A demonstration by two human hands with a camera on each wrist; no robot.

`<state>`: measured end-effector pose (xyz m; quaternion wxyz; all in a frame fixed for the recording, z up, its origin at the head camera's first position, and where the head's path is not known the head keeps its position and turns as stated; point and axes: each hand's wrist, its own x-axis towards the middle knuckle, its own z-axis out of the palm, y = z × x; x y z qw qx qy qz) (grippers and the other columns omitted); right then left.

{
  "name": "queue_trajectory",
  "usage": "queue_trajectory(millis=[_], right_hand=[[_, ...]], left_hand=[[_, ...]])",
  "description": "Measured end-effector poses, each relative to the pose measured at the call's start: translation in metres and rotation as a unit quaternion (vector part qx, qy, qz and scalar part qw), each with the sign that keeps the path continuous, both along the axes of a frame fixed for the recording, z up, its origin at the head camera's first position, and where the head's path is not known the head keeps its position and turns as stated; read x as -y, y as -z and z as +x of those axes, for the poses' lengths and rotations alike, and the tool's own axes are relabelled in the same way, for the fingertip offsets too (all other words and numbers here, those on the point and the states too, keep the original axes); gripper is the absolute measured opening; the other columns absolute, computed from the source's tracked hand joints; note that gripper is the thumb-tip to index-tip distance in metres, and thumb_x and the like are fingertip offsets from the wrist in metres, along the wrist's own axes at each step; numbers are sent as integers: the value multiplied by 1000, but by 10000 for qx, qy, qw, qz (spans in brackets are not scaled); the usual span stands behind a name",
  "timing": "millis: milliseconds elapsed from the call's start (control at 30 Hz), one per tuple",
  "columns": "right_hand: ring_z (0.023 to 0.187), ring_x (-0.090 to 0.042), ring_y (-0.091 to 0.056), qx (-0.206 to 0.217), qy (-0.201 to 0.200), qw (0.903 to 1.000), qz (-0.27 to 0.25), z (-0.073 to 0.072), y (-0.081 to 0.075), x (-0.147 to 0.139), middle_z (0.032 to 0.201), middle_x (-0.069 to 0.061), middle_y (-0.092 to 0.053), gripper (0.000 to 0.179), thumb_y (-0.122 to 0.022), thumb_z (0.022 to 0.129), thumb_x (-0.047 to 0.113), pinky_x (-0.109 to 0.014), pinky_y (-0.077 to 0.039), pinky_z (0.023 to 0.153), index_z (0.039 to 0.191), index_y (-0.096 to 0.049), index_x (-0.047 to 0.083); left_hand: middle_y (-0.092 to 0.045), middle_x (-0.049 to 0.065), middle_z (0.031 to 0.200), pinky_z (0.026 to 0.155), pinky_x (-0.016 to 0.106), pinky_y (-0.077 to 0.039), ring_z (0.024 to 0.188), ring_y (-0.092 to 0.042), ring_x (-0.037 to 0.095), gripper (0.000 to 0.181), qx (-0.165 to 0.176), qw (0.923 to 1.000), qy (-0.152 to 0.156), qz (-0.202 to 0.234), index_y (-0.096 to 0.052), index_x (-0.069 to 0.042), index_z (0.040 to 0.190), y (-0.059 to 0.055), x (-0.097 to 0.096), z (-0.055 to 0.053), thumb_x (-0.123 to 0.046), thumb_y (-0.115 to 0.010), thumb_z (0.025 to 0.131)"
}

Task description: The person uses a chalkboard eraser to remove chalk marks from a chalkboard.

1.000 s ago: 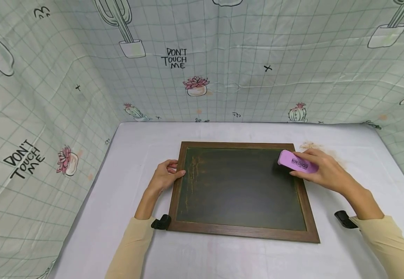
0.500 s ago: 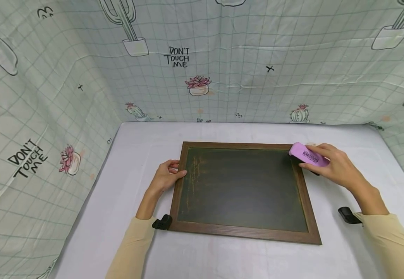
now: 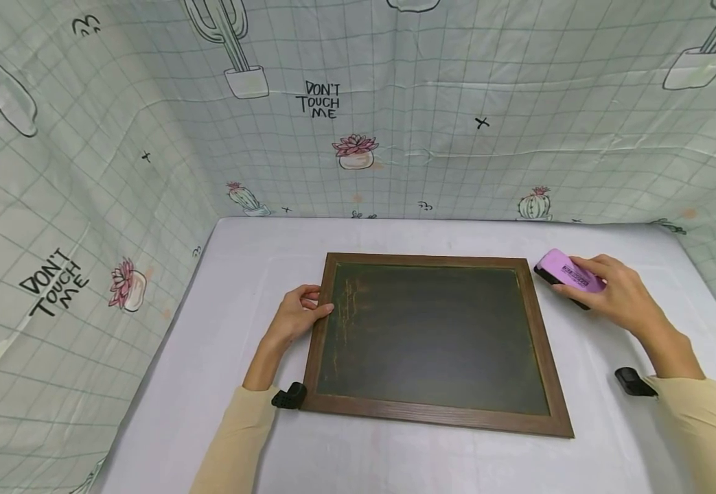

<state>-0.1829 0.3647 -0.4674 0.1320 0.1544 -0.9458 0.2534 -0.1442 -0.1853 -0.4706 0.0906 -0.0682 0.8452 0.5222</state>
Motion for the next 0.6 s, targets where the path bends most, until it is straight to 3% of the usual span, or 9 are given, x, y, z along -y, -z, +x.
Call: queue_trajectory(millis=[200,433,600], right_hand=[[79,-29,-47,90,102,9998,130,-2,4,-13,97,-24,-61,65,-90,78,24,-25,-30,65,127,-65,-12],[84,-38,-51,242,219,9991,255,-5,16,-24,99,-33,-65,66,-89,79,26,-41,-33,70,124,-65,-16],[87,-45,-56,368,239,9985,316,-5,19,-25,102,-38,-65,68,-88,79,28,-46,-36,70,124,-63,-17]], left_hand=[[-56,24,127,88,40,-45,102,-53,30,54,-33,10000,16,14,-52,8,142,0,-3,-1,-8,-74,95],[-55,24,127,87,39,-44,102,-52,30,54,-29,10000,40,77,-52,9,142,0,-9,-2,-8,-73,95],[-55,24,127,86,38,-43,102,-51,30,55,4,10000,54,59,-51,9,143,0,-8,-1,-8,-73,96]])
